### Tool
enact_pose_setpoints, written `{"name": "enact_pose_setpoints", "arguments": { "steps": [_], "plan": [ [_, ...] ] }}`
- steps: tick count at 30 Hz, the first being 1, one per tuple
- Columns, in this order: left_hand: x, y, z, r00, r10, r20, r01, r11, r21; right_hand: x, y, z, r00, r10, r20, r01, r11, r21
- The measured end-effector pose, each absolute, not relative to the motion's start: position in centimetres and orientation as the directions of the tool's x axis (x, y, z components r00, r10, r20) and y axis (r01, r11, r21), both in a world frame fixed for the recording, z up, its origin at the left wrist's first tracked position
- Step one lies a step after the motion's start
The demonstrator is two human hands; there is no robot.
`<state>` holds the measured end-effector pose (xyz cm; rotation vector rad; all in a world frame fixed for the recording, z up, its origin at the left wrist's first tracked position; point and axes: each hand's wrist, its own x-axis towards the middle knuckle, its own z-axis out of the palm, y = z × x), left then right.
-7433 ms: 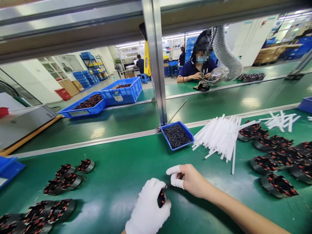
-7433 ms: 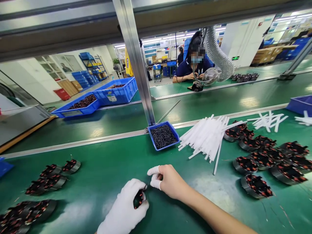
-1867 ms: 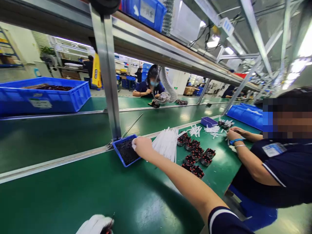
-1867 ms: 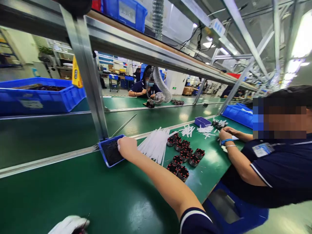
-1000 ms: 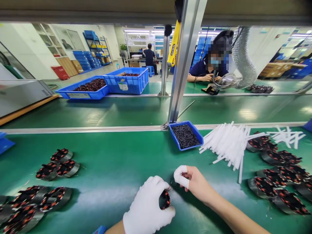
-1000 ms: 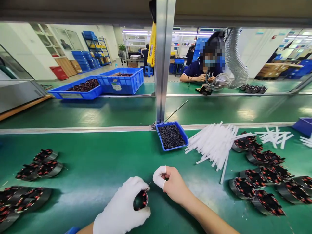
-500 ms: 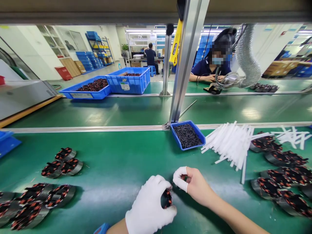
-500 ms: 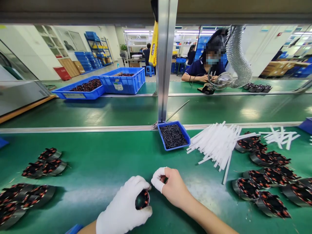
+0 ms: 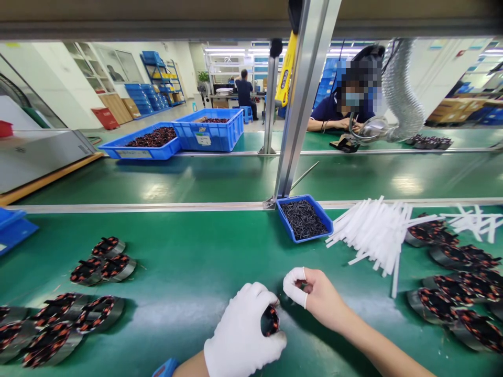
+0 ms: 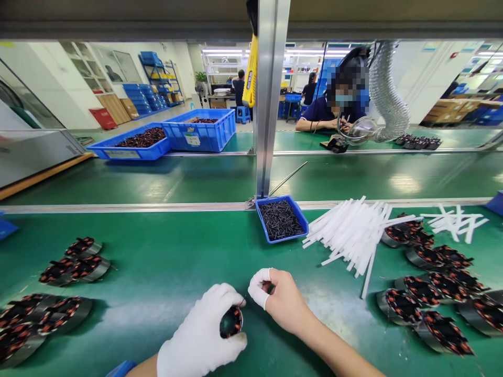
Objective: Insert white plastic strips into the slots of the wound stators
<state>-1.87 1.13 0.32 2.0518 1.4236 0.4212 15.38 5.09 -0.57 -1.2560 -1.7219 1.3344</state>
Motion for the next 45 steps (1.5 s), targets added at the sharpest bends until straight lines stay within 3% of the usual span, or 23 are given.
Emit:
{"name": "enact_pose_setpoints", "arguments": {
  "steps": [13,19,22,25,29,33,35,41,45],
  "plan": [
    [-1.8,1.2,0.6,0.379,0.92,-0.101,0.765,-0.25,0.594,15.2,5.0,-1.2,-0.39,0.917,-0.077,0.377,0.082,-0.923],
    [-1.8,1.1,0.5,0.378,0.922,-0.089,0.754,-0.25,0.608,16.3,4.5,-0.3,-0.32,0.943,0.092,0.49,0.248,-0.836],
    [-1.8,1.1,0.5,0.378,0.922,-0.083,0.763,-0.259,0.593,16.4,3.9,-0.4,-0.397,0.885,0.243,0.542,0.44,-0.716],
    [-1.6,1.2,0.7,0.382,0.921,-0.078,0.775,-0.274,0.569,16.1,3.6,-0.8,-0.498,0.791,0.356,0.618,0.612,-0.494],
    [-1.6,1.3,0.9,0.384,0.919,-0.087,0.779,-0.271,0.566,15.7,3.6,-1.0,-0.624,0.715,0.314,0.678,0.696,-0.237],
    [-1.7,1.1,0.3,0.348,0.931,-0.112,0.757,-0.208,0.62,15.0,4.1,-1.3,-0.66,0.724,0.201,0.72,0.686,-0.109],
    [-1.8,0.9,-0.3,0.313,0.941,-0.13,0.739,-0.155,0.655,14.3,4.6,-1.7,-0.645,0.749,0.149,0.732,0.662,-0.16],
    [-1.7,1.0,-1.4,0.283,0.954,-0.103,0.726,-0.142,0.673,12.9,5.5,-2.3,-0.645,0.74,0.193,0.549,0.624,-0.557],
    [-1.8,1.0,-1.7,0.296,0.951,-0.092,0.714,-0.156,0.682,13.5,5.5,-1.6,-0.607,0.78,0.149,0.353,0.433,-0.829]
  ]
}}
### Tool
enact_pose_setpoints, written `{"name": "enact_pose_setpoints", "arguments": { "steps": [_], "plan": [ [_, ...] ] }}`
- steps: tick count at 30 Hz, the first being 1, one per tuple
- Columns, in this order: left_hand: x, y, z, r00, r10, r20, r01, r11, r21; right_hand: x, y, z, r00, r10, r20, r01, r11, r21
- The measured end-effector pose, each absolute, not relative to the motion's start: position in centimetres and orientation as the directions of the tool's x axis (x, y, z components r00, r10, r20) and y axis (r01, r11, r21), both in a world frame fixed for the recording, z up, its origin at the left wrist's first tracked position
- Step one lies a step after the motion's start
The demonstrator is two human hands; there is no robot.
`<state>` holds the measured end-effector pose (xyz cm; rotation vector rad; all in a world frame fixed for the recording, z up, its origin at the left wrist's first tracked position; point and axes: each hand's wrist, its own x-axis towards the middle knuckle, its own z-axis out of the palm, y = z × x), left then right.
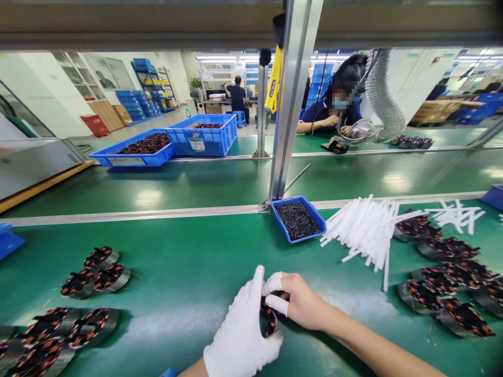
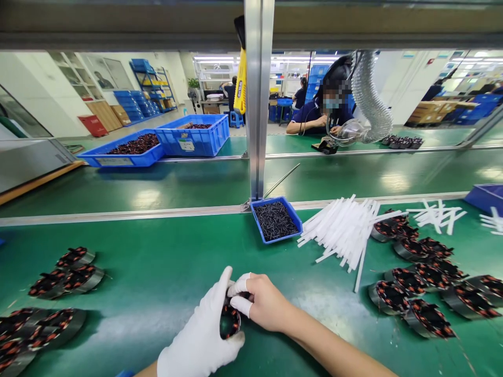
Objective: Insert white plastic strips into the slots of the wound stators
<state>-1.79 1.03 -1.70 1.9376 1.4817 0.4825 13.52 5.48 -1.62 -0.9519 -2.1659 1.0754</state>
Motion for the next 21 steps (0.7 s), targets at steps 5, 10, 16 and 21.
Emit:
{"name": "enact_pose_setpoints", "arguments": {
  "steps": [5,10,16,21],
  "plan": [
    [-1.85,0.93,-2.05,0.295,0.954,-0.056,0.699,-0.176,0.693,13.31,5.55,-1.41,-0.57,0.812,0.126,0.287,0.34,-0.896],
    [-1.82,1.01,-1.72,0.298,0.951,-0.087,0.693,-0.152,0.705,12.78,5.49,-1.31,-0.554,0.827,0.101,0.296,0.309,-0.904],
    [-1.62,1.07,-1.37,0.298,0.95,-0.096,0.692,-0.145,0.707,12.68,5.43,-1.53,-0.525,0.848,0.066,0.258,0.233,-0.938],
    [-1.56,1.04,-1.31,0.268,0.959,-0.091,0.713,-0.134,0.688,12.72,6.07,-2.13,-0.59,0.807,0.034,0.174,0.168,-0.97]
  ]
}}
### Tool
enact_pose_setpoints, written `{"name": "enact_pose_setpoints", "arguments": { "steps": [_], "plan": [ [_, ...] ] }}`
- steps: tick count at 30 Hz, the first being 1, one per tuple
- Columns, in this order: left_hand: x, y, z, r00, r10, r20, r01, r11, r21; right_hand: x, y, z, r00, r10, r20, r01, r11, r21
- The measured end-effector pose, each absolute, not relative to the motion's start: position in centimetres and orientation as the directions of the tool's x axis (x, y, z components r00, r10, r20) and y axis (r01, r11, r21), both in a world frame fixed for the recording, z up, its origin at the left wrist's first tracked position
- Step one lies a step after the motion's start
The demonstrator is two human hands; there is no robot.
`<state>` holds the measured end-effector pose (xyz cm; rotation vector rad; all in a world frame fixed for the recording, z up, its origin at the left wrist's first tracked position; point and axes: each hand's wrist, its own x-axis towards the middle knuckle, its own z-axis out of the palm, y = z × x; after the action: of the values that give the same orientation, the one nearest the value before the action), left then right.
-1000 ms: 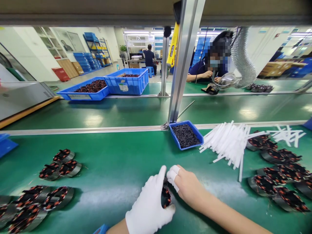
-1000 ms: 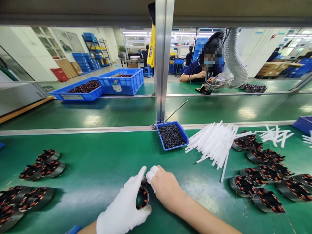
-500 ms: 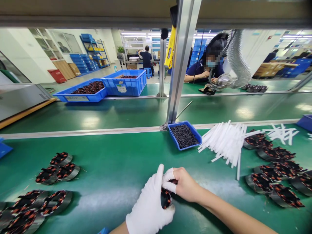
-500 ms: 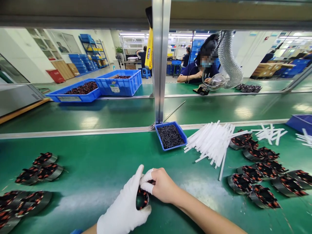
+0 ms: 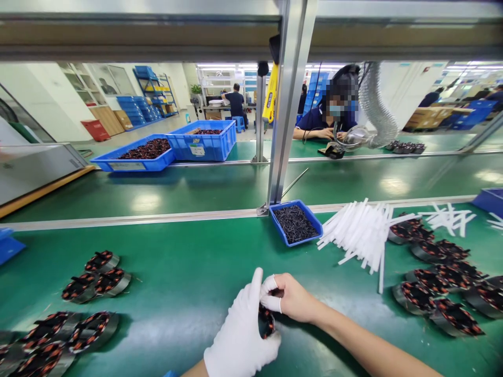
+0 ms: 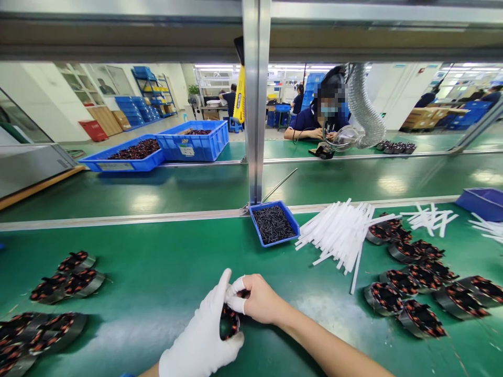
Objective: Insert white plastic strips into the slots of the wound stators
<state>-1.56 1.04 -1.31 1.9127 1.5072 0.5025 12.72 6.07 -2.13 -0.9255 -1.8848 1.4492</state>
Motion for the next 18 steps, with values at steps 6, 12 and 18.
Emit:
{"name": "enact_pose_setpoints", "arguments": {
  "steps": [6,12,18],
  "plan": [
    [-1.4,1.1,-1.4,0.25,0.966,-0.06,0.7,-0.137,0.7,14.1,6.5,-2.1,-0.625,0.779,0.043,0.072,0.112,-0.991],
    [-1.4,0.8,-2.0,0.241,0.971,-0.004,0.713,-0.174,0.679,14.0,5.0,-0.3,-0.644,0.732,0.222,0.11,0.376,-0.92],
    [-1.5,0.5,-2.7,0.2,0.98,0.016,0.727,-0.16,0.668,12.1,4.6,0.0,-0.555,0.778,0.294,0.376,0.55,-0.745]
  ]
}}
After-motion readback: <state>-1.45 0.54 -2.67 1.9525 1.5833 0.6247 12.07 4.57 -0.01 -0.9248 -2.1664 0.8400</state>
